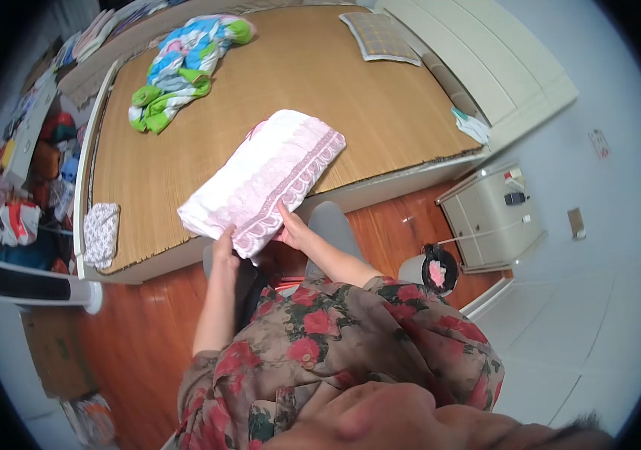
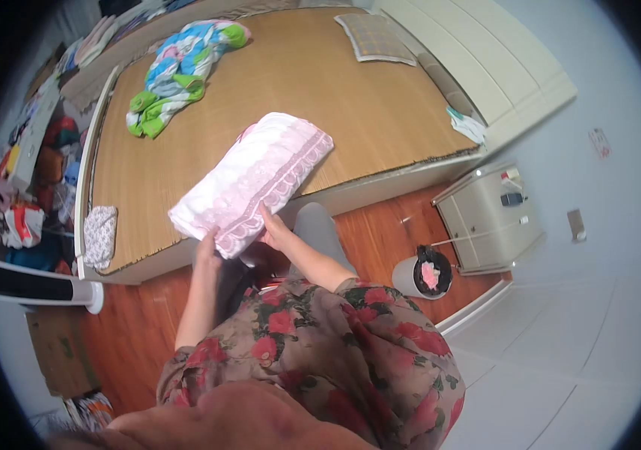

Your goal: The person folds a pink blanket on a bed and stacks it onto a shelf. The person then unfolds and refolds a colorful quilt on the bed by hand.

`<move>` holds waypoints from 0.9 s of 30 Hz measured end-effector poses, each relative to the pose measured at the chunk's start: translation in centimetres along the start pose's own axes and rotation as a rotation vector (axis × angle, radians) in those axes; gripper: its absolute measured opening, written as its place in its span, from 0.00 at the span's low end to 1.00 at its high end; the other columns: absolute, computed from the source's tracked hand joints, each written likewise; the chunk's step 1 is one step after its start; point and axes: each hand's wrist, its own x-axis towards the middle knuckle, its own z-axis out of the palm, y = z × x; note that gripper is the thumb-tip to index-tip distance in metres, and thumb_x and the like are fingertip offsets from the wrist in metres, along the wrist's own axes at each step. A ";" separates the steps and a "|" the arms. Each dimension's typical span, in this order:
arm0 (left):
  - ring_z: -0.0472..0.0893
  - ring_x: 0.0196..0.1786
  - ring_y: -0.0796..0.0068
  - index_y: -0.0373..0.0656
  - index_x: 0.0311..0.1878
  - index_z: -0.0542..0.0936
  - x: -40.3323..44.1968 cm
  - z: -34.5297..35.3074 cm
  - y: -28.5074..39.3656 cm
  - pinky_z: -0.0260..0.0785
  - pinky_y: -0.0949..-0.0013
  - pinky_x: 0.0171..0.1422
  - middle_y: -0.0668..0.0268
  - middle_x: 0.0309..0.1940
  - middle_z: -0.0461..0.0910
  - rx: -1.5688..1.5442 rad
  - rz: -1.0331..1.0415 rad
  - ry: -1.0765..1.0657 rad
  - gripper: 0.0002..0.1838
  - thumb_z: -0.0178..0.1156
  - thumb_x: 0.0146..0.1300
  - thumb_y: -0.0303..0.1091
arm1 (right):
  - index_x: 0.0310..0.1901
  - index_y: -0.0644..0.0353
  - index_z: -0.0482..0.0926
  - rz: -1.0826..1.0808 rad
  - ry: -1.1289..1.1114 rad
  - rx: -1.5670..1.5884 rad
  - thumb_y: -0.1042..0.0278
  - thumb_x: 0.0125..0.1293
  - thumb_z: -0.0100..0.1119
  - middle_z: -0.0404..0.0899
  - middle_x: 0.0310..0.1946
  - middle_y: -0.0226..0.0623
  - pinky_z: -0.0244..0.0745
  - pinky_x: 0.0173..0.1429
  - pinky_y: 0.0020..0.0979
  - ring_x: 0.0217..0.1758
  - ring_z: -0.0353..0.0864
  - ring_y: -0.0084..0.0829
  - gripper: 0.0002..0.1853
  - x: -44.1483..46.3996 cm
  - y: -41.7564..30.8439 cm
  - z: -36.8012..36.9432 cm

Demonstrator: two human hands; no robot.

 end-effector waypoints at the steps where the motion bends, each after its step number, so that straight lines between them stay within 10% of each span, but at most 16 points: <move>1: 0.80 0.48 0.59 0.34 0.60 0.68 -1.4 1.0 -1.2 0.76 0.55 0.47 0.56 0.51 0.77 -0.006 -0.037 0.003 0.25 0.59 0.60 0.30 | 0.64 0.62 0.60 -0.061 -0.012 0.071 0.40 0.62 0.56 0.70 0.58 0.44 0.72 0.60 0.48 0.56 0.74 0.39 0.38 -0.5 -0.6 0.3; 6: 0.81 0.42 0.68 0.44 0.55 0.72 -5.6 4.7 -5.4 0.74 0.62 0.37 0.65 0.45 0.80 0.068 -0.150 -0.038 0.19 0.58 0.62 0.37 | 0.54 0.63 0.71 -0.213 0.232 0.107 0.75 0.58 0.61 0.77 0.48 0.42 0.77 0.54 0.43 0.50 0.78 0.39 0.21 -1.4 -0.7 -3.5; 11: 0.81 0.36 0.71 0.45 0.51 0.74 -6.6 6.1 -5.2 0.68 0.71 0.26 0.66 0.38 0.81 0.134 -0.164 -0.040 0.16 0.58 0.63 0.38 | 0.54 0.64 0.70 -0.266 0.231 0.150 0.75 0.57 0.60 0.77 0.46 0.42 0.78 0.51 0.42 0.48 0.79 0.38 0.21 -3.0 -1.7 -3.3; 12: 0.78 0.46 0.70 0.46 0.55 0.71 -6.6 6.1 -5.0 0.68 0.67 0.41 0.66 0.47 0.78 0.170 -0.152 -0.077 0.19 0.58 0.62 0.38 | 0.54 0.65 0.70 -0.254 0.238 0.191 0.76 0.57 0.59 0.77 0.45 0.42 0.79 0.50 0.40 0.48 0.79 0.38 0.21 -3.3 -2.0 -3.0; 16: 0.78 0.46 0.71 0.46 0.56 0.70 -6.8 6.8 -4.9 0.67 0.67 0.41 0.66 0.47 0.78 0.151 -0.165 -0.113 0.19 0.58 0.62 0.38 | 0.54 0.66 0.70 -0.242 0.192 0.269 0.76 0.57 0.59 0.77 0.45 0.43 0.79 0.49 0.41 0.48 0.79 0.39 0.21 -4.1 -1.9 -2.4; 18: 0.79 0.31 0.73 0.45 0.48 0.75 -7.5 7.6 -5.0 0.63 0.73 0.22 0.66 0.34 0.81 0.124 -0.156 -0.039 0.14 0.59 0.62 0.39 | 0.53 0.67 0.69 -0.194 0.177 0.265 0.77 0.57 0.59 0.77 0.45 0.44 0.79 0.49 0.42 0.47 0.79 0.40 0.21 -4.4 -1.0 -2.2; 23: 0.78 0.31 0.74 0.46 0.47 0.75 -6.8 6.1 -5.5 0.63 0.72 0.24 0.68 0.33 0.81 0.156 -0.165 -0.003 0.15 0.60 0.62 0.42 | 0.50 0.68 0.71 -0.117 0.171 0.324 0.81 0.55 0.58 0.77 0.44 0.46 0.79 0.49 0.44 0.45 0.80 0.42 0.19 -4.2 0.3 -2.8; 27: 0.76 0.47 0.73 0.49 0.58 0.69 -6.3 4.3 -5.4 0.67 0.70 0.37 0.68 0.49 0.75 0.292 -0.218 -0.121 0.28 0.59 0.60 0.55 | 0.50 0.70 0.72 -0.078 0.244 0.298 0.82 0.55 0.56 0.78 0.42 0.48 0.79 0.49 0.44 0.44 0.81 0.43 0.18 -4.1 -0.4 -3.2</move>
